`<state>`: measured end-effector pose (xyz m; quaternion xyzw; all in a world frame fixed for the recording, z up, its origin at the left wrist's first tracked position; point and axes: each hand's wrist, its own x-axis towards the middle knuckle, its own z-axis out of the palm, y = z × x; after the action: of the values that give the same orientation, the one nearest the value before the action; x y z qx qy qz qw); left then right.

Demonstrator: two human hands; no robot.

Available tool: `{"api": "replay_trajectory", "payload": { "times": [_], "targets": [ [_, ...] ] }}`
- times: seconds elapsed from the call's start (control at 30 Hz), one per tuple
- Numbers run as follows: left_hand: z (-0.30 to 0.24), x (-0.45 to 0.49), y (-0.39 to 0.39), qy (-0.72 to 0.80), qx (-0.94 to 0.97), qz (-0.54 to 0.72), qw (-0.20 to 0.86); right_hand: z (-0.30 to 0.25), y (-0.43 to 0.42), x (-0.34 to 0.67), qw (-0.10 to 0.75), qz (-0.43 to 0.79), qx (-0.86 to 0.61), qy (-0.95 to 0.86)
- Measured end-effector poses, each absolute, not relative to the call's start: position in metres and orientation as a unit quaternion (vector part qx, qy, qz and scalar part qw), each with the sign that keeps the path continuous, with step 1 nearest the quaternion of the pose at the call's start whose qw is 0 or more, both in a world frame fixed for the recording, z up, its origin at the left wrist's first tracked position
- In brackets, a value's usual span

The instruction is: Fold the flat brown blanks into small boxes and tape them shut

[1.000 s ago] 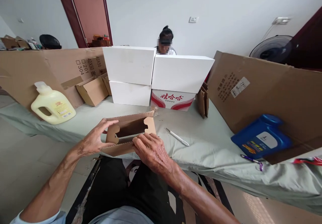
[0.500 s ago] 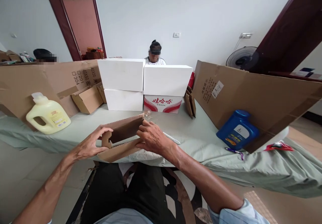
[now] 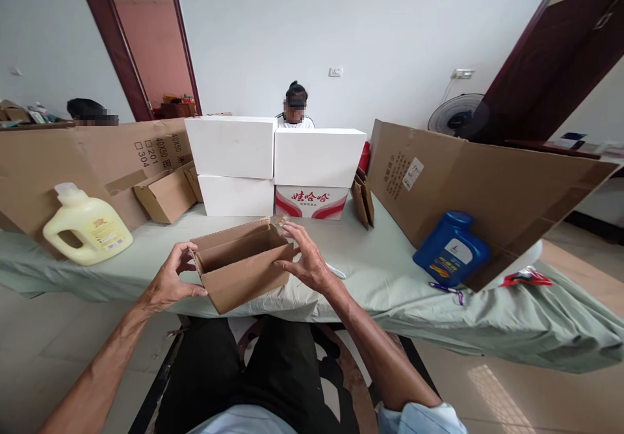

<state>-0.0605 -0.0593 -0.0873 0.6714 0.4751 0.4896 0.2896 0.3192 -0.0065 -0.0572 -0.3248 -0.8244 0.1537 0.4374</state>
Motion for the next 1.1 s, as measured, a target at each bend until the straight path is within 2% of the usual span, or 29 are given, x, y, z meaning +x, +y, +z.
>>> {"api": "replay_trajectory", "payload": {
  "times": [0.23,0.3,0.43,0.57,0.73,0.87,0.97,1.1],
  "targets": [
    [-0.098,-0.055,-0.052,0.516,0.601,0.574,0.207,-0.085,-0.008,0.313,0.364,0.456,-0.340,-0.737],
    [-0.097,-0.051,-0.050,0.537,0.576,0.593,0.168,-0.092,-0.011,0.309,0.370,0.490,-0.336,-0.714],
    [-0.093,-0.045,-0.045,0.570,0.523,0.626,0.097,-0.103,-0.022,0.305,0.396,0.483,-0.327,-0.709],
    [-0.088,-0.039,-0.035,0.609,0.487,0.623,0.058,-0.108,-0.038,0.308,0.401,0.436,-0.372,-0.715],
    [-0.072,-0.023,-0.024,0.563,0.537,0.622,0.085,-0.105,-0.055,0.331,0.415,0.323,-0.428,-0.735],
    [-0.069,-0.018,-0.010,0.577,0.587,0.559,0.102,-0.085,-0.056,0.380,0.539,0.154,-0.508,-0.654],
    [-0.086,-0.025,0.007,0.602,0.610,0.506,0.092,-0.057,-0.041,0.434,0.606,0.007,-0.577,-0.547],
    [-0.131,-0.036,0.032,0.638,0.633,0.413,0.150,-0.027,-0.004,0.506,0.588,-0.059,-0.642,-0.488]
  ]
}}
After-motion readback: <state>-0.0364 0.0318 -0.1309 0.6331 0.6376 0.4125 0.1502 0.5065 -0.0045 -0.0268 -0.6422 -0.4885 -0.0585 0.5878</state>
